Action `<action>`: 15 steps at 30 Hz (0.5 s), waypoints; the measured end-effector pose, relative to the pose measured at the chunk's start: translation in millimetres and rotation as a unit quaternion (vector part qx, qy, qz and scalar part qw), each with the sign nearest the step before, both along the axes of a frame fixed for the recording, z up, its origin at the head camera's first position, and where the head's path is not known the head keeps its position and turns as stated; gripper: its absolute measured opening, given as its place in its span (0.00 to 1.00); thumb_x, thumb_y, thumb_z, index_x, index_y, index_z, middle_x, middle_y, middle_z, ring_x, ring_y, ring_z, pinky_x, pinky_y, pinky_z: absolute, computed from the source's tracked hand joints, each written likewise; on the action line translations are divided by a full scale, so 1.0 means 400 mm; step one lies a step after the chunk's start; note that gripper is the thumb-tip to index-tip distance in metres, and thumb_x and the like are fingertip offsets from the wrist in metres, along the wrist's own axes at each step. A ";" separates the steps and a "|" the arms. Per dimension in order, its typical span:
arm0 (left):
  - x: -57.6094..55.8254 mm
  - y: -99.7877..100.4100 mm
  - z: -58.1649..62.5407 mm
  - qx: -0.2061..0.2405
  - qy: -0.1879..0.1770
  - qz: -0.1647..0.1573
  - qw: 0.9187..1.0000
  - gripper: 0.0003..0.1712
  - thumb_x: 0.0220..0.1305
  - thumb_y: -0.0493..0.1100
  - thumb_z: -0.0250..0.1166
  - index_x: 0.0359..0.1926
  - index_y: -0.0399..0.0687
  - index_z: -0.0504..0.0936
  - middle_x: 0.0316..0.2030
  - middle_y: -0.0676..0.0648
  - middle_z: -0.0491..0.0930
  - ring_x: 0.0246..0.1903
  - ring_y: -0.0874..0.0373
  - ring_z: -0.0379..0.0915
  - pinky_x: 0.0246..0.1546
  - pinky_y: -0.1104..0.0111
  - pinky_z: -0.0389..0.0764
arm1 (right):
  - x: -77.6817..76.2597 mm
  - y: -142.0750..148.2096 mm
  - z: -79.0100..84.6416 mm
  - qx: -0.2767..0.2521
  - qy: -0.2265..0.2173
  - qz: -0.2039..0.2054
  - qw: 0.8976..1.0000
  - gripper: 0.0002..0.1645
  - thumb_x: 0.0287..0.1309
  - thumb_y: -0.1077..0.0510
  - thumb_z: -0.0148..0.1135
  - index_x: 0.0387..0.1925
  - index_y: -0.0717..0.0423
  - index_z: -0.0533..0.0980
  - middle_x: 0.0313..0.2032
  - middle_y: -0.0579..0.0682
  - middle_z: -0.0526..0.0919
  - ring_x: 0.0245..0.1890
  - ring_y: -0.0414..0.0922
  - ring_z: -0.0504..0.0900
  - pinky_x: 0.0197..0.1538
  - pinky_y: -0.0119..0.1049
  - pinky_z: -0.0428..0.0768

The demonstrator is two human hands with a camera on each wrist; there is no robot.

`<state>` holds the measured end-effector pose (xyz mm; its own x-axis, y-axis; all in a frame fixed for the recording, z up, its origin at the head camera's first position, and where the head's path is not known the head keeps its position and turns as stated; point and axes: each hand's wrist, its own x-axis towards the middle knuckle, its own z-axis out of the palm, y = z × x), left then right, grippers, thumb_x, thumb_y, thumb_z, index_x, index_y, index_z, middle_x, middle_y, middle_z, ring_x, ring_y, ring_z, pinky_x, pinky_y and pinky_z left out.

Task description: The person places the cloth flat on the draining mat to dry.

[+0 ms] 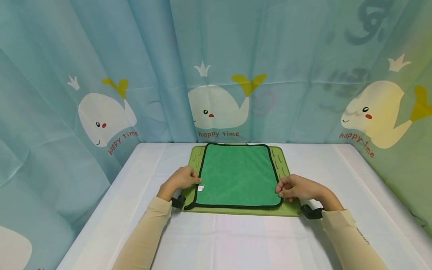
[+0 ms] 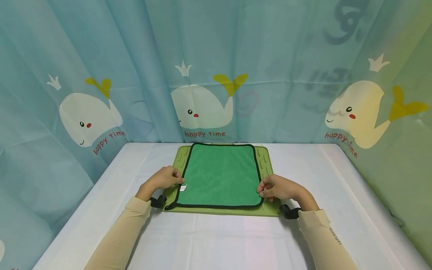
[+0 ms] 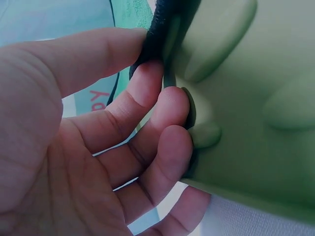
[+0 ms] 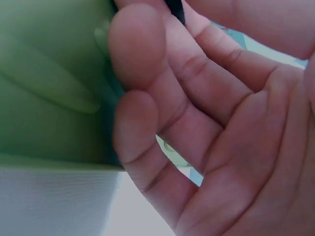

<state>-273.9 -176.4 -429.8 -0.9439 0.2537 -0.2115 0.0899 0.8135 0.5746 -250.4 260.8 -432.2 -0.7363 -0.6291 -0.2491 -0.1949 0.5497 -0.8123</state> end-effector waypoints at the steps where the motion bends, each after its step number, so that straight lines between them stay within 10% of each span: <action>1: 0.000 0.000 -0.001 -0.001 0.001 0.001 1.000 0.29 0.69 0.48 0.68 0.14 0.54 0.64 0.13 0.56 0.55 0.15 0.62 0.50 0.19 0.69 0.59 | 0.000 0.002 0.000 0.000 0.001 -0.002 1.000 0.11 0.69 0.60 0.62 0.44 0.67 0.79 0.31 0.53 0.83 0.27 0.42 0.78 0.34 0.36 0.80; 15: -0.002 0.005 -0.006 -0.015 0.018 0.004 1.000 0.27 0.68 0.48 0.69 0.15 0.53 0.67 0.14 0.56 0.58 0.16 0.62 0.52 0.20 0.70 0.59 | -0.004 0.010 -0.002 -0.003 0.002 0.009 1.000 0.10 0.72 0.59 0.59 0.43 0.64 0.80 0.33 0.53 0.83 0.29 0.43 0.79 0.34 0.34 0.79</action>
<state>-274.7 -174.4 -432.2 -0.9530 0.2395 -0.1855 0.1028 0.8316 0.5457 -251.9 265.0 -432.8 -0.7262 -0.6434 -0.2423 -0.2073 0.5410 -0.8151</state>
